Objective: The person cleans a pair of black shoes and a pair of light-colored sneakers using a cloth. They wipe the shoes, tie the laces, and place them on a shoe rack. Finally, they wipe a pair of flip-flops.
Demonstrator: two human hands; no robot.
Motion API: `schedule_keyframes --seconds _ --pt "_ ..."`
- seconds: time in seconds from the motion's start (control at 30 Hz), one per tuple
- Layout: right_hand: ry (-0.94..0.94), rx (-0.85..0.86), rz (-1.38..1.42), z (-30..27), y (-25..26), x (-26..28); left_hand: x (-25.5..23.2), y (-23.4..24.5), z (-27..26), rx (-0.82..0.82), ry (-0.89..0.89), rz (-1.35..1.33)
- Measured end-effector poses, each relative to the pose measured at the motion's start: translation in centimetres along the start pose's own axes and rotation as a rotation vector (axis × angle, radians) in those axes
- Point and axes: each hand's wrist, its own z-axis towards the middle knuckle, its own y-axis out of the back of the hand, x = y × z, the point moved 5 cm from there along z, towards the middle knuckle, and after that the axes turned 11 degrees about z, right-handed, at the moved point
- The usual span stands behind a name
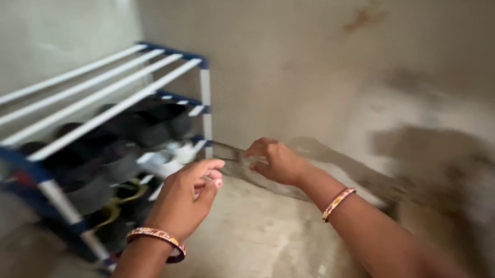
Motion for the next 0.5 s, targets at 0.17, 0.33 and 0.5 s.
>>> schedule_keyframes --seconds 0.17,0.33,0.5 --pt "-0.248 -0.05 -0.039 -10.6 6.4 -3.4 -3.1 -5.0 -0.6 0.078 -0.049 -0.017" --pt "-0.512 -0.174 -0.148 -20.9 14.1 -9.4 -6.8 -7.4 -1.7 0.095 -0.104 0.049" --pt "-0.886 -0.319 -0.335 -30.9 21.7 -15.8 -11.7 -9.5 -2.5 0.15 -0.027 0.133"
